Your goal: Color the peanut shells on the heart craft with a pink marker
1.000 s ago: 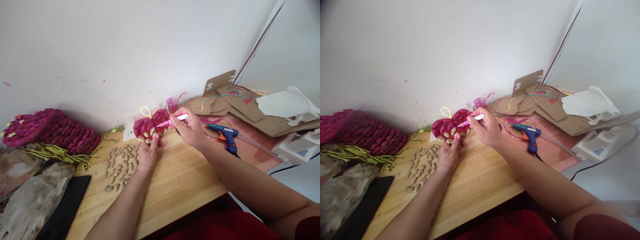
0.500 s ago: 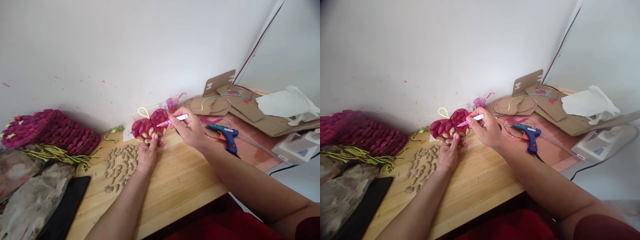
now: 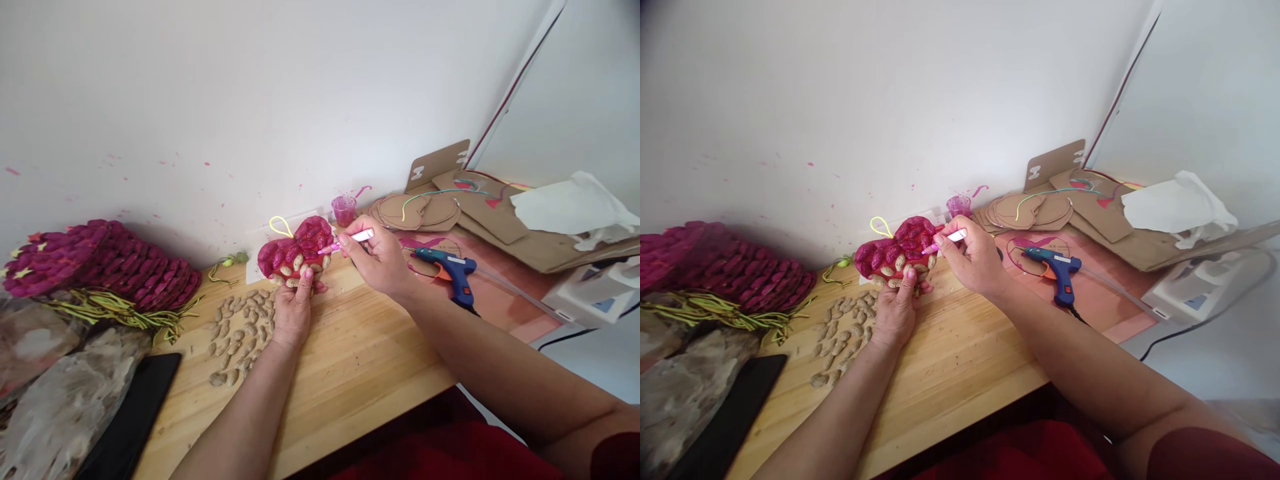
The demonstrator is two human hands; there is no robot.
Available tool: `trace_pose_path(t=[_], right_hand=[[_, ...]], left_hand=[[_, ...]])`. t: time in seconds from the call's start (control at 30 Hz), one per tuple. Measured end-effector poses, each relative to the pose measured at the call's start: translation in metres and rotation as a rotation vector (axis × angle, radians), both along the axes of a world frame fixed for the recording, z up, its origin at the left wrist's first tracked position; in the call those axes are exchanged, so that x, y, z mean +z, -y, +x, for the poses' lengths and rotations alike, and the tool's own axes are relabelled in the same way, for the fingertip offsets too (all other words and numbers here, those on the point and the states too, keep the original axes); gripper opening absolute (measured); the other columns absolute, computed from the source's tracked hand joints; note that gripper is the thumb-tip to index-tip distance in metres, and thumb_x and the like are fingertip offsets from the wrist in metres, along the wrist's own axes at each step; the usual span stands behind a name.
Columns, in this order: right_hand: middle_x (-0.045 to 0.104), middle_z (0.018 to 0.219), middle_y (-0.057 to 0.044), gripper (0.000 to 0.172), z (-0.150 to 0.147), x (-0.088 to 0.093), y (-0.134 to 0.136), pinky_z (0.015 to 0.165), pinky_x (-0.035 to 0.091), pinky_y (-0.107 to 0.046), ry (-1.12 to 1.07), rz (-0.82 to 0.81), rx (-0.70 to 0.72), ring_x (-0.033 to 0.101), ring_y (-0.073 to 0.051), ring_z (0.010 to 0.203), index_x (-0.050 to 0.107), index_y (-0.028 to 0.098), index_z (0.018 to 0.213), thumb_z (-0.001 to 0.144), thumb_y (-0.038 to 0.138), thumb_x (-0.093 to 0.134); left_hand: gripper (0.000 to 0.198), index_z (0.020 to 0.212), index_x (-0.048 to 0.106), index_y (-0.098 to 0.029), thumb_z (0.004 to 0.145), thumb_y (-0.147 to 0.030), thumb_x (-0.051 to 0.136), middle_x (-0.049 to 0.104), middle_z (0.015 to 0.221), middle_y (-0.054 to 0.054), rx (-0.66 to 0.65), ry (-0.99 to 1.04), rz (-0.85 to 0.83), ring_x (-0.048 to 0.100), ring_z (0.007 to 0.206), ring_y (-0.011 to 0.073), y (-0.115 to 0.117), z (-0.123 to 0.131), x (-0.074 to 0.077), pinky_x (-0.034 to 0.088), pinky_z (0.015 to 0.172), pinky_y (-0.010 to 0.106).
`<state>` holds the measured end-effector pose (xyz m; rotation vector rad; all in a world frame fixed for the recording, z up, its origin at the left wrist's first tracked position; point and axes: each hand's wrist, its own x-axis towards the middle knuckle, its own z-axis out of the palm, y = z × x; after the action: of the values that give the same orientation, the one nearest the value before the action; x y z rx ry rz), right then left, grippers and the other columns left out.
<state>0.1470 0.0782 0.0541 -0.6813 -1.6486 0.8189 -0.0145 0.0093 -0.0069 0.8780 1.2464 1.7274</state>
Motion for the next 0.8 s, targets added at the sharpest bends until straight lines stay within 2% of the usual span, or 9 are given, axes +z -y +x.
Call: trace_pose_path(t=[0.27,0.47,0.63,0.8], right_hand=[[0.064,0.074,0.001,0.031,-0.001,-0.002,-0.001,0.060,0.041,-0.029,-0.056,0.005,0.049,0.055,-0.014,0.065,0.064,0.023,0.090,0.095,0.051,0.072],[0.062,0.070,0.002,0.034,0.000,-0.001,0.000,0.055,0.036,-0.028,-0.028,-0.048,0.002,0.050,-0.012,0.059,0.061,0.023,0.087,0.094,0.053,0.073],[0.063,0.073,0.001,0.034,-0.001,0.000,0.000,0.058,0.039,-0.028,-0.063,-0.019,0.040,0.052,-0.013,0.063,0.063,0.022,0.090,0.095,0.054,0.071],[0.061,0.070,0.002,0.035,0.000,0.002,0.002,0.055,0.036,-0.027,-0.036,-0.051,0.012,0.049,-0.012,0.060,0.062,0.022,0.087,0.094,0.055,0.071]], left_hand=[[0.045,0.091,0.078,-0.016,0.074,-0.057,0.089,0.074,0.084,0.003,-0.046,0.111,0.040,0.062,0.063,0.0102,0.000,0.002,0.003,0.057,0.066,0.026],[0.048,0.087,0.077,-0.016,0.067,-0.057,0.093,0.072,0.082,0.002,-0.029,0.166,0.030,0.061,0.062,0.0094,0.000,0.005,0.009,0.054,0.062,0.024],[0.047,0.087,0.076,-0.017,0.070,-0.058,0.091,0.072,0.079,0.001,-0.062,0.123,0.022,0.062,0.062,0.0108,-0.001,0.004,0.005,0.057,0.065,0.026],[0.045,0.088,0.076,-0.017,0.074,-0.058,0.089,0.073,0.080,0.001,-0.049,0.097,0.020,0.063,0.062,0.0108,0.000,0.003,0.002,0.057,0.066,0.027]])
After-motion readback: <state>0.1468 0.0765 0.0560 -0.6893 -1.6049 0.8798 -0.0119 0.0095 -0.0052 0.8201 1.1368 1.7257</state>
